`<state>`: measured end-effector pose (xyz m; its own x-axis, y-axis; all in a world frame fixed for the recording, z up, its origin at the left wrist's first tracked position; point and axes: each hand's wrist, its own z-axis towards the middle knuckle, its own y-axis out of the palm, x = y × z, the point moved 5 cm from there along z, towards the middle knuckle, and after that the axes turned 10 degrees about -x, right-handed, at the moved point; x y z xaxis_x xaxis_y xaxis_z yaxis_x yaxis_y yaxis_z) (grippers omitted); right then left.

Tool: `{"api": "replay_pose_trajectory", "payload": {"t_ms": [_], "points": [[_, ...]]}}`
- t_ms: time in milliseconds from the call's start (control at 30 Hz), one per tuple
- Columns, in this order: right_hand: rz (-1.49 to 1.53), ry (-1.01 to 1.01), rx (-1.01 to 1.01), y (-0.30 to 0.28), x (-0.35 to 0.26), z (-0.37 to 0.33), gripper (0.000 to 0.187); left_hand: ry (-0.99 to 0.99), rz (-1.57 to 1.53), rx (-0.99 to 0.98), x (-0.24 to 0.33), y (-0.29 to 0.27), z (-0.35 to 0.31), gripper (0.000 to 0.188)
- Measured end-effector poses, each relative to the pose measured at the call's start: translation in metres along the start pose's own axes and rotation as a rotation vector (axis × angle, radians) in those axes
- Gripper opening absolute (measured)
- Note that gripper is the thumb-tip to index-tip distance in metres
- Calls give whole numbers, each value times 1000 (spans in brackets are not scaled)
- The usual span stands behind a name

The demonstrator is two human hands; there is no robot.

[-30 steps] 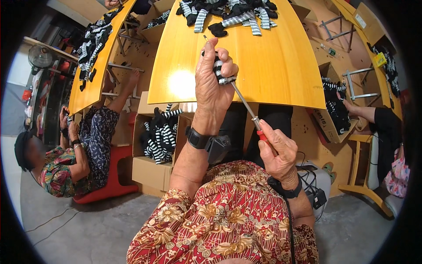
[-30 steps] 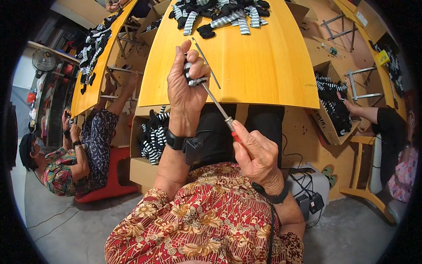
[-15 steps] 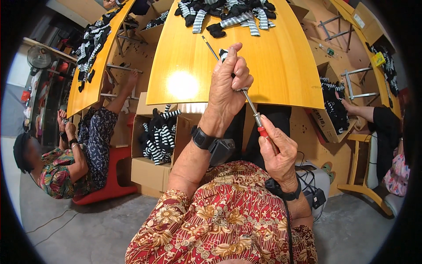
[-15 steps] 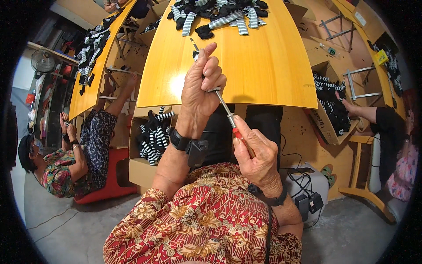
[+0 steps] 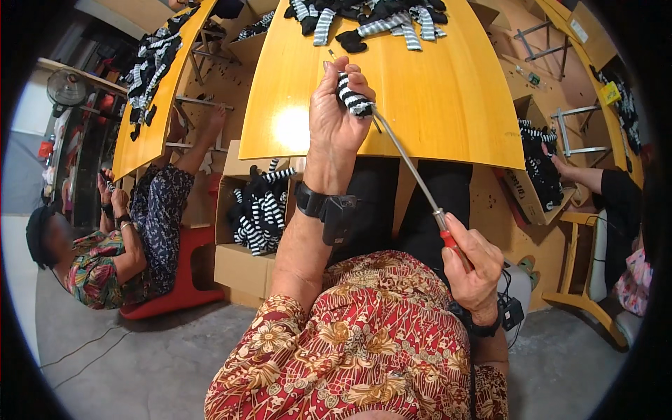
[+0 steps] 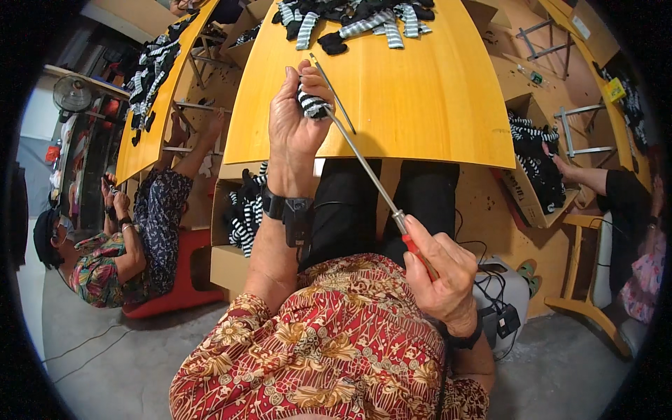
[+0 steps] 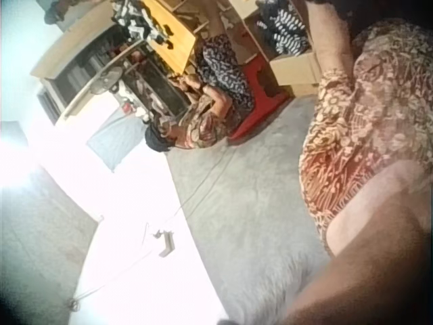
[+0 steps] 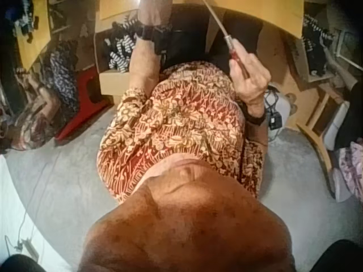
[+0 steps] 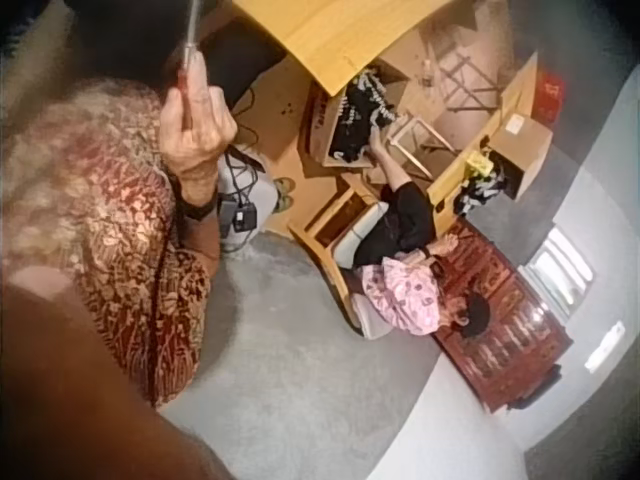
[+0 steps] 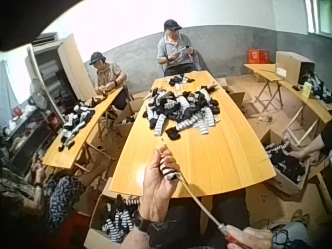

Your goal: The person sits at a table and sews the toe of a black and white striped sock using a needle and thread. They repeatedly pull the thread through the fabric to close the opening, then use a red-handled tool to push the sock fabric back into shape. The person repeats this process on multiple socks.

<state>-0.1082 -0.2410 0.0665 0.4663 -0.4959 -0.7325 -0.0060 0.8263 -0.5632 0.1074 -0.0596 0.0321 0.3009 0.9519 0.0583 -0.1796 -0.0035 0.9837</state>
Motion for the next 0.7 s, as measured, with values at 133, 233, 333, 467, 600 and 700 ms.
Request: {"api": "replay_pose_trajectory", "payload": {"t_ms": [133, 233, 333, 467, 600, 700], "points": [[-98, 1, -21, 2, 2, -6, 53, -25, -107, 50, -3, -12, -1, 25], [-115, 17, -25, 6, 6, -7, 53, -30, -132, 60, -6, -14, -1, 26], [-128, -24, 19, 9, 7, -5, 53, -34, -134, 62, -5, -15, 0, 25], [-139, -6, 10, 14, 15, -3, 52, -50, -94, 70, -8, -16, -2, 24], [-110, 37, -9, 17, 17, -4, 52, -86, -109, 126, -14, -25, -5, 22], [-90, 21, 11, 18, 21, -4, 52, -64, -33, 94, -20, -19, -8, 20]]}}
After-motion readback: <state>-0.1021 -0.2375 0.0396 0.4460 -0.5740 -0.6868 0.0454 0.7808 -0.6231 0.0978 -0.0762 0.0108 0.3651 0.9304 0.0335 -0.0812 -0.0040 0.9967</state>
